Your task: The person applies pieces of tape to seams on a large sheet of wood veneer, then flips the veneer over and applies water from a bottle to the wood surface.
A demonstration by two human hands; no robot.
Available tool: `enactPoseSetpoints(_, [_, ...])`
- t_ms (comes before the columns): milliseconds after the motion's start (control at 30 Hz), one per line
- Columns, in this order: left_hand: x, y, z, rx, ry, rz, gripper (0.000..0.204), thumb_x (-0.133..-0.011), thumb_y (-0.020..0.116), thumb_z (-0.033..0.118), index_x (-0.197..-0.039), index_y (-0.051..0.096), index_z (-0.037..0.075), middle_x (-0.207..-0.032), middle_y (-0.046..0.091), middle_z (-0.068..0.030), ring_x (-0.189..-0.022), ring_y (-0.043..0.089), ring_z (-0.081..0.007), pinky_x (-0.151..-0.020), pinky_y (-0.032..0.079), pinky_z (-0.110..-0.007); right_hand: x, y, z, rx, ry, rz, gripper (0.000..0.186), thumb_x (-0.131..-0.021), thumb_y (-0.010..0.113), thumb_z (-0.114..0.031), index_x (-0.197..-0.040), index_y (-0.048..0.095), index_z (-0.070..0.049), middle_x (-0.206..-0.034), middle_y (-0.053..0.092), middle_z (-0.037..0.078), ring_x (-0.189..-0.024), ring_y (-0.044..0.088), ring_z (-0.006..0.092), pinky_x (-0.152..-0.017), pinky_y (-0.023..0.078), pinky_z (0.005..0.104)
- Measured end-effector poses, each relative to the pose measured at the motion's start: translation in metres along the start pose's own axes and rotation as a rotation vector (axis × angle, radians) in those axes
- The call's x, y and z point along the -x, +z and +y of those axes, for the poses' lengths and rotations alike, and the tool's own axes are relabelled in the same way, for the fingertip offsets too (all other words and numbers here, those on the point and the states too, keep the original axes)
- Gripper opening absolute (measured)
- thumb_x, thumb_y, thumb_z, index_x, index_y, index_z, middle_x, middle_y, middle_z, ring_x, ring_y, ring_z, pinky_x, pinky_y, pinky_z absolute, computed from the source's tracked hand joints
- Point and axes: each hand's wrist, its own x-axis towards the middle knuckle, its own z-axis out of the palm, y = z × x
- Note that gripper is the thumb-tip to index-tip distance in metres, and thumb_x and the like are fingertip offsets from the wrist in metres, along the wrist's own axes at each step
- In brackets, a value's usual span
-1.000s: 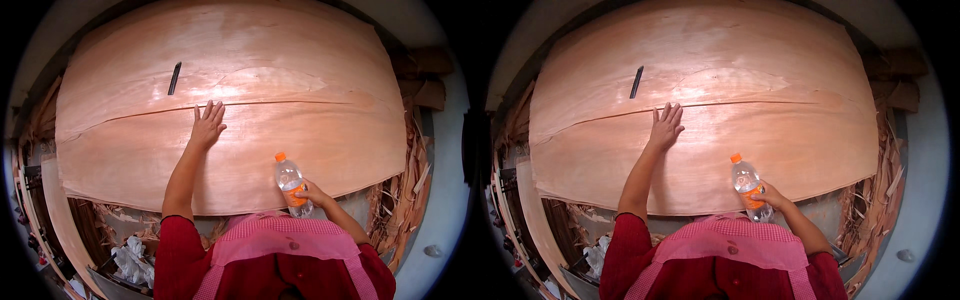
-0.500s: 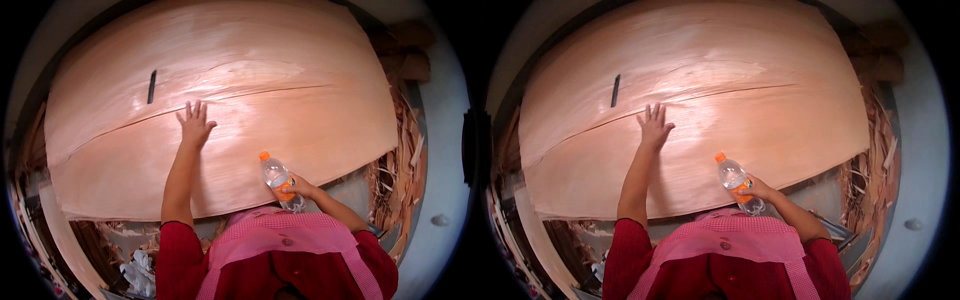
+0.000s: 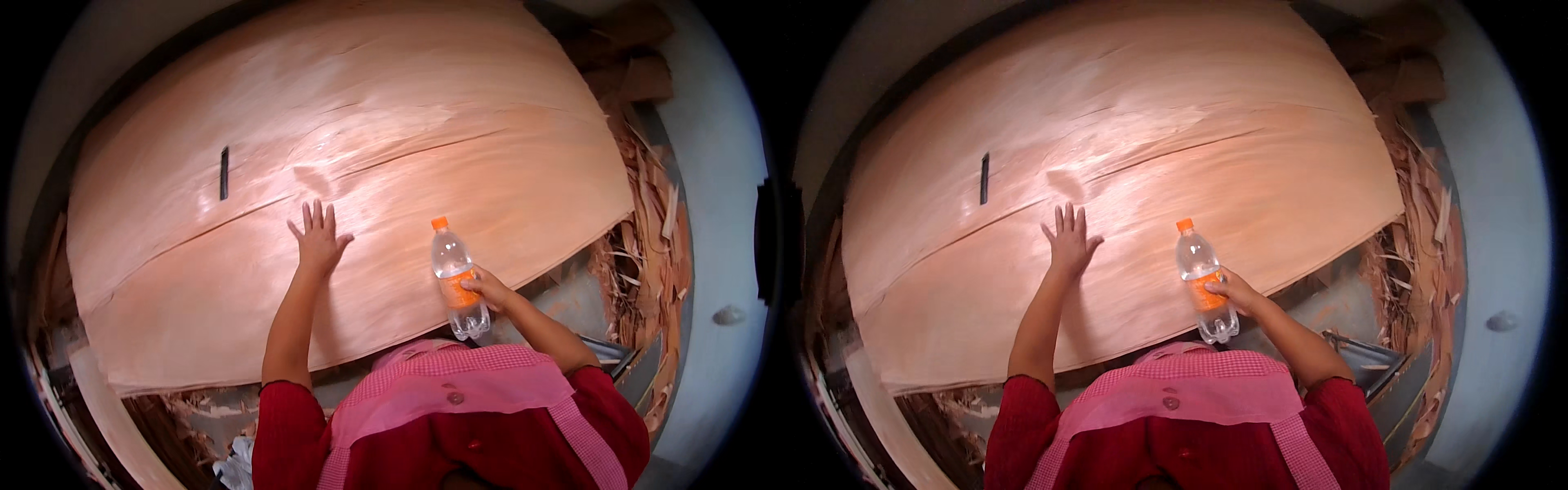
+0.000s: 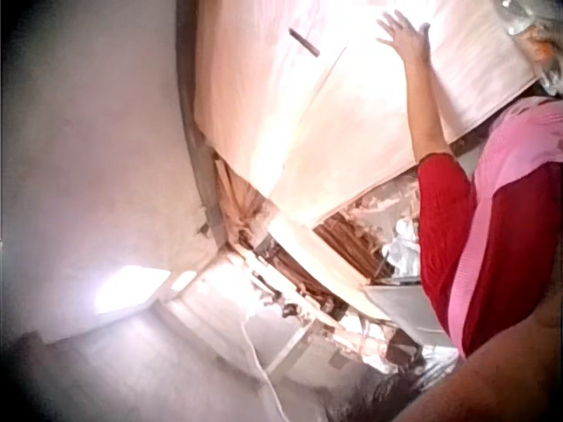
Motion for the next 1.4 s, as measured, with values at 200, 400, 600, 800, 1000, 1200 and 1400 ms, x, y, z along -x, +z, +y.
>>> enactPoseSetpoints(200, [0.030, 0.008, 0.024, 0.029, 0.061, -0.048, 0.074, -0.079, 0.054, 0.049, -0.135, 0.030, 0.007, -0.143, 0.019, -0.0182, -0.133, 0.007, -0.0386, -0.097, 0.003, -0.068, 0.016, -0.015, -0.050, -0.477, -0.057, -0.007, 0.049, -0.085, 0.054, -0.031, -0.121, 0.039, -0.002, -0.105, 0.056, 0.013, -0.093, 0.058, 0.0236, -0.080, 0.049, 0.0378])
enactPoseSetpoints(400, [0.059, 0.021, 0.034, 0.036, 0.084, -0.071, 0.073, -0.079, 0.052, 0.051, -0.136, 0.029, 0.011, -0.144, 0.017, -0.0154, -0.133, 0.005, -0.0388, -0.096, 0.002, -0.068, 0.018, -0.046, -0.082, -0.613, -0.119, 0.092, 0.050, -0.087, 0.047, -0.042, -0.115, 0.046, -0.001, -0.099, 0.059, 0.013, -0.083, 0.061, 0.0237, -0.069, 0.053, 0.0375])
enactPoseSetpoints(600, [0.103, 0.032, 0.037, 0.076, 0.014, -0.073, 0.071, -0.080, 0.049, 0.052, -0.138, 0.028, 0.016, -0.146, 0.015, -0.0094, -0.134, 0.001, -0.0395, -0.094, -0.001, -0.070, 0.004, 0.029, -0.077, -0.511, 0.159, -0.247, 0.052, -0.086, 0.048, -0.044, -0.117, 0.046, -0.003, -0.098, 0.060, 0.013, -0.082, 0.062, 0.0229, -0.069, 0.053, 0.0372])
enactPoseSetpoints(800, [0.163, 0.109, -0.005, 0.585, -0.169, -0.109, 0.067, -0.084, 0.040, 0.053, -0.139, 0.024, 0.018, -0.146, 0.019, -0.0046, -0.135, 0.007, -0.0325, -0.096, 0.002, -0.069, -0.019, 0.206, -0.028, -0.277, 0.592, -0.579, 0.040, -0.086, 0.054, -0.032, -0.112, 0.050, 0.000, -0.102, 0.060, 0.015, -0.083, 0.062, 0.0230, -0.073, 0.052, 0.0336])
enactPoseSetpoints(1000, [0.225, 0.083, -0.043, 0.235, -0.336, -0.319, 0.076, -0.081, 0.043, 0.056, -0.140, 0.020, 0.013, -0.147, 0.015, -0.0061, -0.135, 0.007, -0.0286, -0.098, 0.008, -0.066, -0.016, 0.255, -0.007, -0.189, 0.574, -0.510, 0.041, -0.087, 0.052, -0.030, -0.113, 0.047, 0.001, -0.101, 0.060, 0.015, -0.084, 0.061, 0.0233, -0.075, 0.051, 0.0349])
enactPoseSetpoints(1200, [0.282, 0.027, -0.078, 0.077, -0.130, -0.264, 0.078, -0.078, 0.048, 0.056, -0.138, 0.025, 0.011, -0.146, 0.014, -0.0096, -0.136, 0.009, -0.0281, -0.100, 0.009, -0.064, -0.070, 0.296, 0.016, 0.346, 0.097, -0.455, 0.041, -0.083, 0.059, -0.027, -0.111, 0.048, 0.000, -0.096, 0.060, 0.010, -0.083, 0.060, 0.0190, -0.075, 0.050, 0.0312])
enactPoseSetpoints(1400, [0.278, 0.036, -0.171, 0.200, 0.521, -0.295, 0.066, -0.080, 0.052, 0.042, -0.133, 0.034, 0.006, -0.139, 0.030, -0.0130, -0.130, 0.026, -0.0275, -0.103, 0.019, -0.054, -0.179, 0.332, 0.082, 0.515, -0.451, -0.157, 0.043, -0.077, 0.066, -0.020, -0.111, 0.049, -0.001, -0.096, 0.058, 0.006, -0.084, 0.057, 0.0131, -0.074, 0.048, 0.0274])
